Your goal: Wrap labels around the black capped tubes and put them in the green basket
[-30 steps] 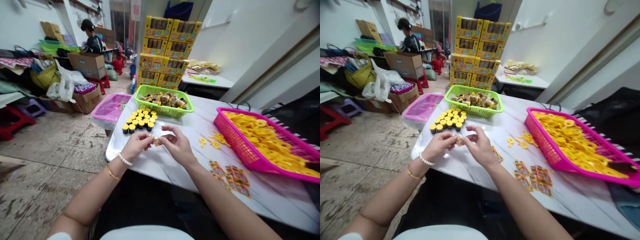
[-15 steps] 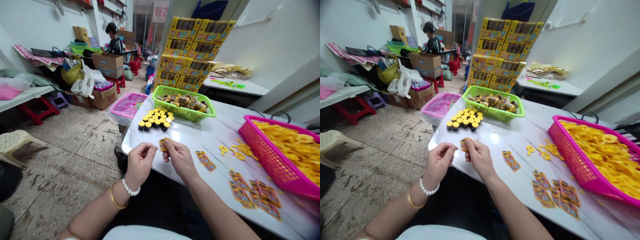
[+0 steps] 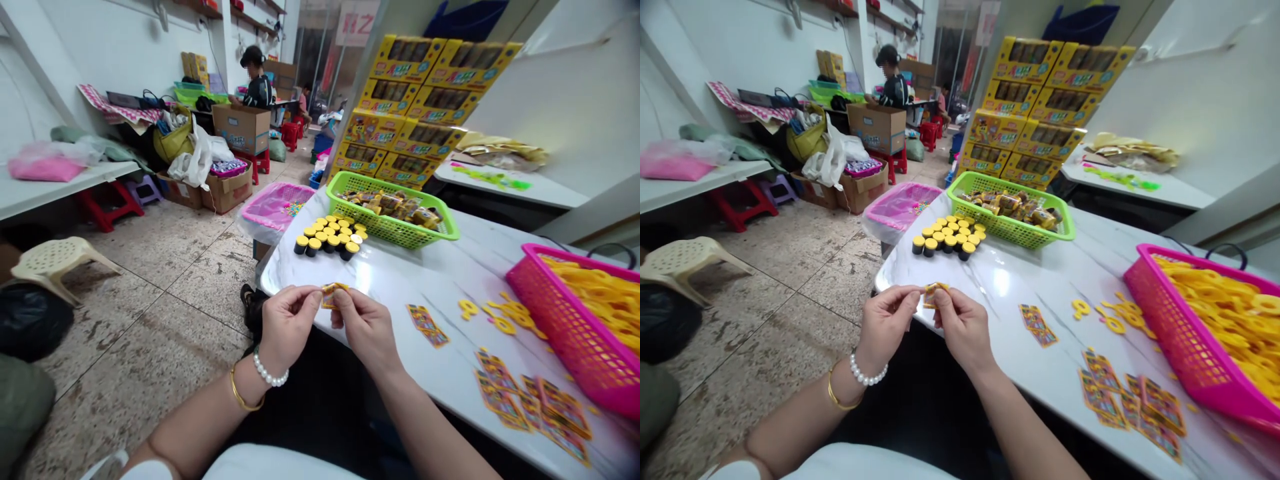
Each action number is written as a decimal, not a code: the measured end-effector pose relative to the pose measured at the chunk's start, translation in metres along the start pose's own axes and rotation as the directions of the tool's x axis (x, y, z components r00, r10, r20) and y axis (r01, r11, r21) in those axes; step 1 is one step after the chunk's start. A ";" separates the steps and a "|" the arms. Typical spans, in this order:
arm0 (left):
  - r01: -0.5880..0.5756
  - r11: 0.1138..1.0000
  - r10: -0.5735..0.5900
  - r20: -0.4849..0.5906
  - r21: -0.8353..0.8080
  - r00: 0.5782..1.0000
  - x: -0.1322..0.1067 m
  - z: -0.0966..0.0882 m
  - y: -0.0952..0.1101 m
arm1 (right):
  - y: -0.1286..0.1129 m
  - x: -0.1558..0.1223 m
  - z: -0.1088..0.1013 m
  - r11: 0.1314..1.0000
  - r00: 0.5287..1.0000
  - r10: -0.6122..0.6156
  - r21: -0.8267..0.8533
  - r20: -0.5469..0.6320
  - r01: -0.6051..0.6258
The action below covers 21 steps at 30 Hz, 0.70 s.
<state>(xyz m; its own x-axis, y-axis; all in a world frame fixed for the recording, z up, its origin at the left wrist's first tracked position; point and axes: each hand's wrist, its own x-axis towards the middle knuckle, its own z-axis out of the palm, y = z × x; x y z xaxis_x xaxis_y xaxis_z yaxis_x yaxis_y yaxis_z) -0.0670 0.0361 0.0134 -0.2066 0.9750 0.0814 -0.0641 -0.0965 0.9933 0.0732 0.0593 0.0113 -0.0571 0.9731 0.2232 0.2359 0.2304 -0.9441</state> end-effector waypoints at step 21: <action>0.429 0.826 -0.414 0.122 -0.366 0.902 0.036 -0.023 -0.011 | 0.014 0.107 0.007 0.476 0.964 -0.259 -0.859 0.066 0.187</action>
<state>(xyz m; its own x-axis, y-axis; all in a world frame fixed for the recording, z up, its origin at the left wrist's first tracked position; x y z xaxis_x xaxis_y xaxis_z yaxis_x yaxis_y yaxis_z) -0.0960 0.0677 0.0037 -0.0409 0.9437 -0.3282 -0.4990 0.2653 0.8250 0.0632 0.1661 0.0205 -0.1806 0.8778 0.4437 0.9351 0.2931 -0.1991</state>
